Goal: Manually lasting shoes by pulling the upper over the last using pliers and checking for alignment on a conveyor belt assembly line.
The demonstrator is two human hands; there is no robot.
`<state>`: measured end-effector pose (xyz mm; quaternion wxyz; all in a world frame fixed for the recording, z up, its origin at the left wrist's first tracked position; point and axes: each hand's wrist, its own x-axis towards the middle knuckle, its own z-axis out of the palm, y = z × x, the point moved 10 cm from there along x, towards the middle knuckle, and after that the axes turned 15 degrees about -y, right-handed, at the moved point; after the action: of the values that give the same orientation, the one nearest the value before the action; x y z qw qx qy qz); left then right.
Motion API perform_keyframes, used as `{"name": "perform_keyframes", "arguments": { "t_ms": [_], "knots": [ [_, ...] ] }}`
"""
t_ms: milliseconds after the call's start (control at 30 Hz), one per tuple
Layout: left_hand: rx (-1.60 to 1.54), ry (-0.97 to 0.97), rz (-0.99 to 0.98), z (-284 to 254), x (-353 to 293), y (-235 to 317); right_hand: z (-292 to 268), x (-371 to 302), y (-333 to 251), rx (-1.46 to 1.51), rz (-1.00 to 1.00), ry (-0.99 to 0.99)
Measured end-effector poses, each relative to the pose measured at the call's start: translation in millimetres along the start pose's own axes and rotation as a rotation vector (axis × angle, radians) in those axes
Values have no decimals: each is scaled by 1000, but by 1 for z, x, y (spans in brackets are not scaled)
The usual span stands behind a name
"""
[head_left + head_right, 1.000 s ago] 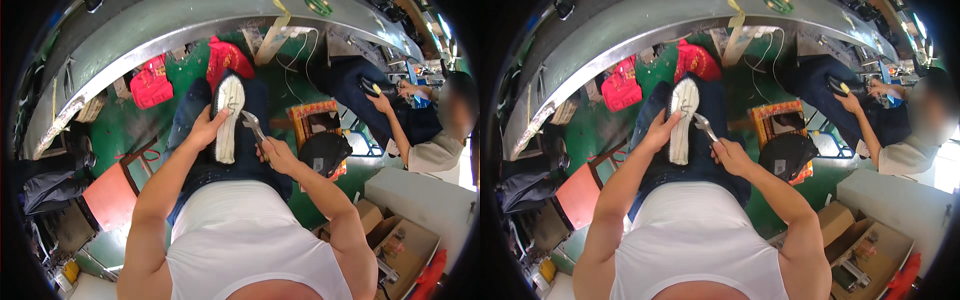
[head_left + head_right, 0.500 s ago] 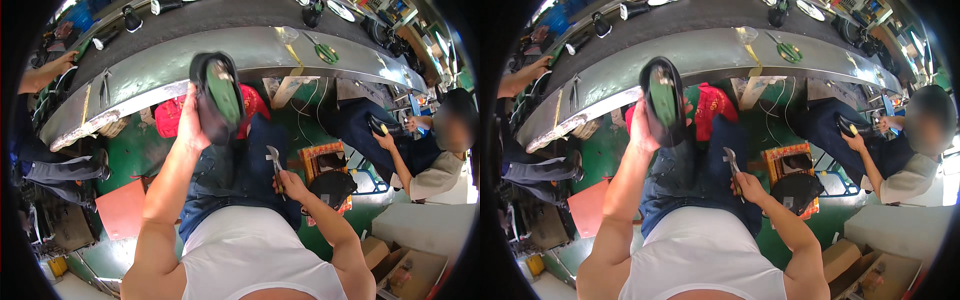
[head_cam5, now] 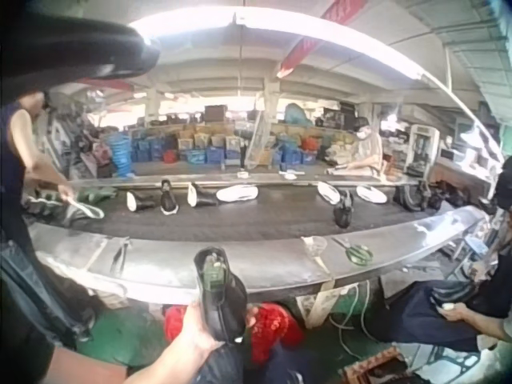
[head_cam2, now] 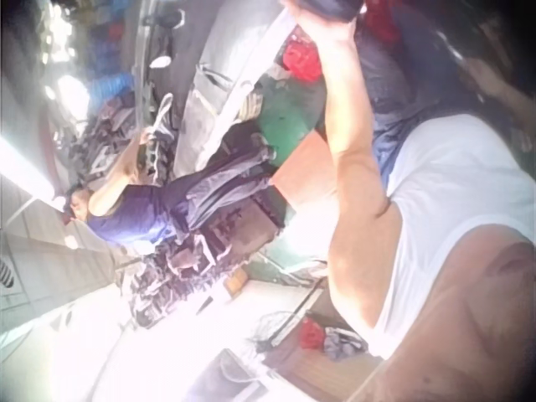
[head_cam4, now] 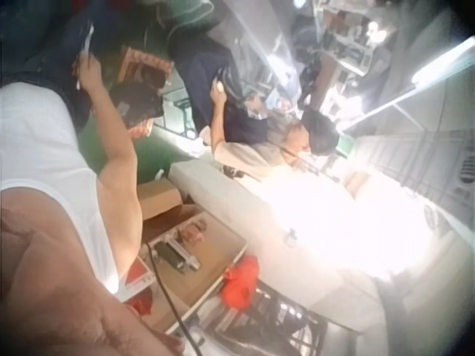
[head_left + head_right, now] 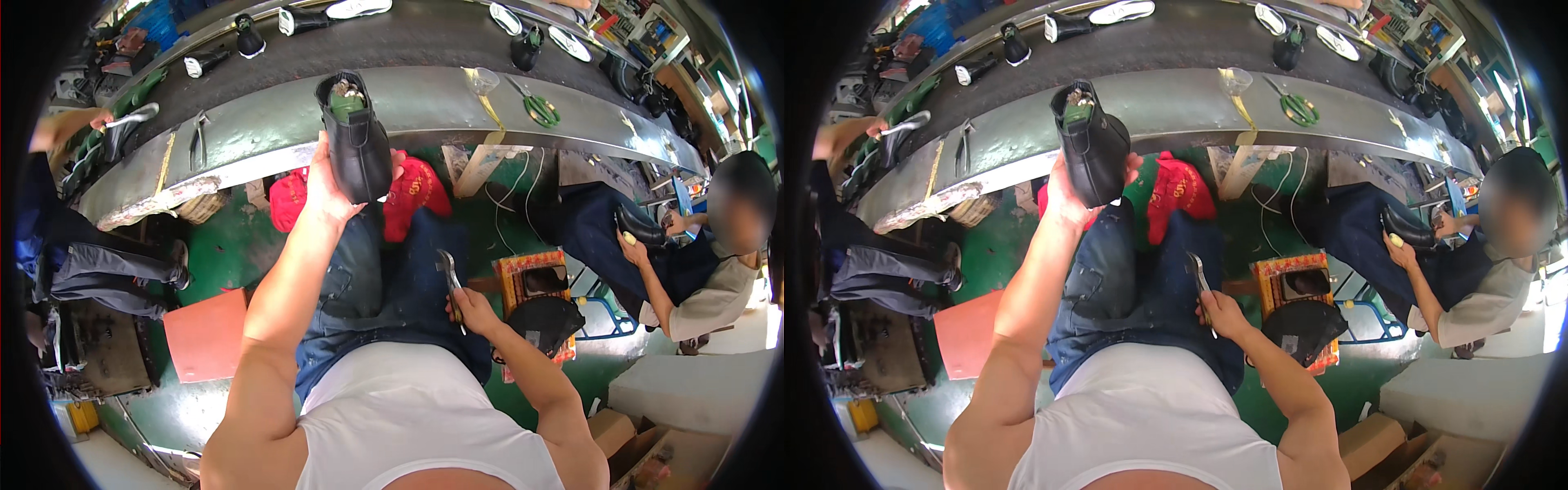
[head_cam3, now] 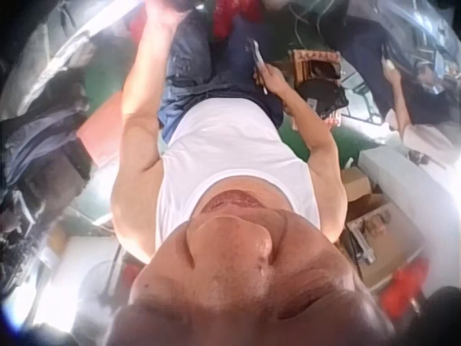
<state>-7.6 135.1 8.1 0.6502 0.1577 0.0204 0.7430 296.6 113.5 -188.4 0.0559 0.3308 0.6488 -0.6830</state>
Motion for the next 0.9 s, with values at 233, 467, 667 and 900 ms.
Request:
{"name": "perform_keyframes", "arguments": {
  "t_ms": [233, 467, 667, 900],
  "knots": [
    [168, 189, 26, -31, 9, 30, -2, 7, -47, -242, 76, -74],
    [416, -11, 11, -11, 127, 104, -58, 44, -235, -1014, -521, 328],
    [969, 327, 46, -90, 281, 216, -101, 111, -339, -1265, -721, 479],
    [2061, 619, 234, -90, 322, 248, -139, 151, -352, -1152, -771, 490]
  ]
}}
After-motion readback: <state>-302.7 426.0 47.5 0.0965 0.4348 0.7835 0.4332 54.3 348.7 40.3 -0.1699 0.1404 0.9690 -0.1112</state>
